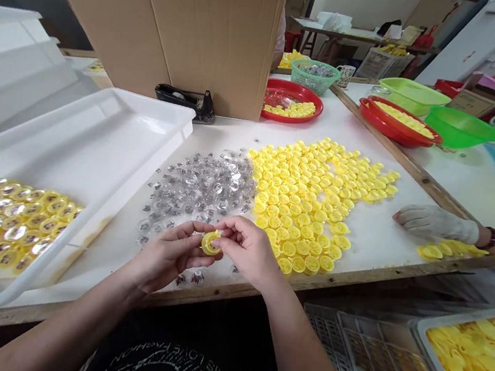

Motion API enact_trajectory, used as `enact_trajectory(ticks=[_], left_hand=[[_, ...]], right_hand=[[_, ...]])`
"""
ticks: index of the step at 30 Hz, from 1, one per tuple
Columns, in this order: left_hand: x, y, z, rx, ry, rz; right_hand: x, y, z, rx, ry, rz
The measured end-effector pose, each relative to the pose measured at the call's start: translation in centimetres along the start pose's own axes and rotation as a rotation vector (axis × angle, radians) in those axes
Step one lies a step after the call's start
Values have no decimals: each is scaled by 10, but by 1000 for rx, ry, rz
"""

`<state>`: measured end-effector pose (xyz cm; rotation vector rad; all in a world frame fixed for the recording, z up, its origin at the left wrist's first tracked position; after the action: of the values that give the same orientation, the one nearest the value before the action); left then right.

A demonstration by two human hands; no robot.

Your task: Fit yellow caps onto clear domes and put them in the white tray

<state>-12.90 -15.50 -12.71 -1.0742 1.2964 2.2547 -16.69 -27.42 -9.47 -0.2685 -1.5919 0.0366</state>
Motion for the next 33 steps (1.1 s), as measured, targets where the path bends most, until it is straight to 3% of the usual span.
enact_trajectory(ticks=[3, 7, 12, 20, 28, 33], left_hand=[[8, -6, 0, -70, 18, 94], [13, -9, -2, -109, 72, 133], [21, -7, -2, -127, 35, 159], [21, -3, -1, -41, 28, 118], [11, 4, 2, -19, 119, 90], [4, 4, 3, 17, 202, -12]], right_hand=[[9, 4, 0, -2, -22, 172], [30, 13, 6, -7, -165, 474], [40, 20, 19, -55, -227, 679], [44, 22, 30, -123, -230, 630], [49, 20, 37, -305, -250, 623], [55, 21, 41, -314, -296, 615]])
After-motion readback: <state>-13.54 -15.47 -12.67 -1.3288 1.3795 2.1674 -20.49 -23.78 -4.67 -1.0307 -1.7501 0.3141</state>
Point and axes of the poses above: each hand's wrist, its own z-axis away from the middle knuckle, its own y-axis out of the palm, x = y × z, the point moved 8 cm from there along -z, towards the middle knuckle, and after that the axes turned 6 degrees about x, right-handed, at the moved point
